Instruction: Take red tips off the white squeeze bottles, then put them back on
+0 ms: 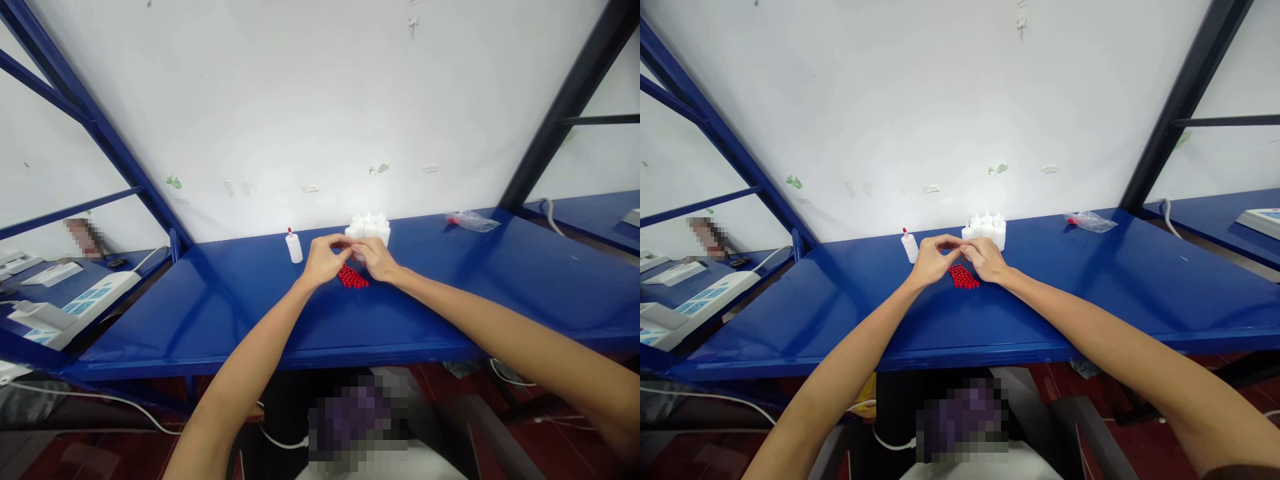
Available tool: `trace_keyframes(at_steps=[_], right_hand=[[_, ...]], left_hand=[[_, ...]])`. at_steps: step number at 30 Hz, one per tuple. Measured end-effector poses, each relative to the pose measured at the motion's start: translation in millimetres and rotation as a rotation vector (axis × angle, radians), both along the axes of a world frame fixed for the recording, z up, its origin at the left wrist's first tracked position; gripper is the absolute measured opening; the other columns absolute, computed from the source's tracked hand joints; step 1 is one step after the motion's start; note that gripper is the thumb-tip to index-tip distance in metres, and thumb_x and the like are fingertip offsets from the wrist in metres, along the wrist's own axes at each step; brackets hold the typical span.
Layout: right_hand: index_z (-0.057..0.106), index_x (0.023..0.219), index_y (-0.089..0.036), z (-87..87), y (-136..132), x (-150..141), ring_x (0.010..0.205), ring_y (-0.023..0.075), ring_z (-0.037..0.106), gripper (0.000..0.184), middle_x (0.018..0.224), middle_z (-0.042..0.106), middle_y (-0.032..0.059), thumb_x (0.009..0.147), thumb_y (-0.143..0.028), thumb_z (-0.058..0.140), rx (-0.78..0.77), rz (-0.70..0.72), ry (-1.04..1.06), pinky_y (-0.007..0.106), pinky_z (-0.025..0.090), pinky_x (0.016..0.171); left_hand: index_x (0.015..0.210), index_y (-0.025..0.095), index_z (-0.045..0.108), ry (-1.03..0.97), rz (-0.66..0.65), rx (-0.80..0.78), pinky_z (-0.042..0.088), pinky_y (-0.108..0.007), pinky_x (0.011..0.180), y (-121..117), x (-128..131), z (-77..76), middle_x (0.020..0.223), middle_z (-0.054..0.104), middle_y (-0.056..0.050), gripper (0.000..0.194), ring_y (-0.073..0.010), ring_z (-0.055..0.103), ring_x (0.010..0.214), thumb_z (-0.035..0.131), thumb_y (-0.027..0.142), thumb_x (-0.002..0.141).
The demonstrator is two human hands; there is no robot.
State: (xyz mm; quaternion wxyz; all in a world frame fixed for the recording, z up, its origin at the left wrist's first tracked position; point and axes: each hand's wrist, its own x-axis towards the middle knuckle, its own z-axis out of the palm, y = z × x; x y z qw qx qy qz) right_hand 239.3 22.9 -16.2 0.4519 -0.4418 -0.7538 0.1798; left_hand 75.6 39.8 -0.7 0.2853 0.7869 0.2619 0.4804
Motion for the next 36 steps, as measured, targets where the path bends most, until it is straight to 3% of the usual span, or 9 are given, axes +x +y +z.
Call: trace_keyframes(at_steps=[3,7,10,13,20,23,26,32,36], right_hand=[[0.055,0.075,-0.02,-2.5,1.4,-1.3,0.059,0.0171,0.053,0.038,0.058,0.054,-0.0009,0.094,-0.042,0.03,-0.026,-0.036,-0.01,0.031,0.037,0.063],[0.056,0.094,-0.021,-4.9,5.1,0.0,0.063,0.0177,0.054,0.025,0.064,0.057,-0.0023,0.094,-0.035,0.035,-0.071,-0.066,-0.042,0.031,0.039,0.067],[0.062,0.088,-0.019,-4.1,8.2,1.9,0.08,0.0198,0.059,0.027,0.083,0.065,0.0039,0.091,-0.034,0.04,-0.063,-0.075,-0.033,0.033,0.042,0.078],[0.068,0.081,-0.018,-3.5,9.5,3.1,0.095,0.0225,0.061,0.031,0.098,0.068,0.0082,0.089,-0.036,0.045,-0.072,-0.075,-0.012,0.035,0.041,0.089],[0.07,0.084,-0.018,-10.1,9.4,3.1,0.081,0.021,0.064,0.033,0.081,0.072,0.0048,0.089,-0.04,0.046,-0.179,-0.107,-0.003,0.032,0.043,0.078],[0.065,0.081,-0.019,-10.4,10.2,3.5,0.066,0.0173,0.059,0.03,0.063,0.061,-0.0001,0.089,-0.036,0.042,-0.163,-0.093,0.035,0.029,0.041,0.067],[0.061,0.07,-0.019,-8.2,10.0,3.6,0.06,0.0159,0.054,0.035,0.058,0.054,-0.0003,0.088,-0.036,0.037,-0.149,-0.053,0.058,0.028,0.039,0.062],[0.056,0.057,-0.018,-4.6,6.3,-0.3,0.057,0.0156,0.051,0.05,0.055,0.052,0.0013,0.091,-0.049,0.036,-0.138,0.086,0.141,0.03,0.037,0.061],[0.052,0.054,-0.019,-4.0,4.7,-0.8,0.052,0.014,0.047,0.05,0.05,0.048,-0.0002,0.091,-0.05,0.04,-0.125,0.204,0.186,0.03,0.034,0.056]], left_hand=[[0.088,0.014,0.075,-0.055,0.07,-0.057,0.057,-0.034,0.083,14.1,-13.2,3.0,0.09,0.076,-0.008,0.015,-0.0182,0.071,0.082,0.071,0.025,0.078],[0.09,0.014,0.074,-0.005,0.275,-0.064,0.057,-0.035,0.085,31.1,-39.1,5.0,0.093,0.076,-0.009,0.015,-0.0191,0.071,0.083,0.07,0.023,0.078],[0.088,0.016,0.075,0.257,0.393,0.029,0.056,-0.038,0.083,36.7,-50.8,0.2,0.089,0.076,-0.009,0.013,-0.0208,0.07,0.08,0.065,0.015,0.079],[0.086,0.015,0.074,0.458,0.385,0.073,0.054,-0.041,0.083,38.3,-51.8,-7.6,0.084,0.075,-0.011,0.016,-0.0234,0.069,0.078,0.061,0.01,0.079],[0.102,0.013,0.07,0.463,0.451,0.189,0.053,-0.041,0.085,31.2,-44.1,-7.5,0.092,0.071,-0.011,0.023,-0.0212,0.066,0.077,0.061,0.01,0.081],[0.1,0.014,0.069,0.339,0.415,0.267,0.054,-0.035,0.082,25.5,-37.6,-4.5,0.093,0.069,-0.01,0.019,-0.0174,0.065,0.077,0.062,0.01,0.083],[0.094,0.016,0.069,0.219,0.341,0.3,0.055,-0.031,0.078,20.3,-28.8,-5.3,0.09,0.069,-0.006,0.014,-0.0149,0.065,0.077,0.063,0.01,0.083],[0.09,0.016,0.068,-0.065,0.095,0.181,0.058,-0.026,0.074,0.4,-6.4,-6.9,0.088,0.07,-0.004,0.008,-0.012,0.068,0.077,0.065,0.013,0.083],[0.091,0.016,0.065,-0.093,0.051,0.142,0.058,-0.025,0.074,-11.1,3.7,-6.7,0.086,0.07,-0.003,0.013,-0.0108,0.067,0.074,0.06,0.008,0.082]])
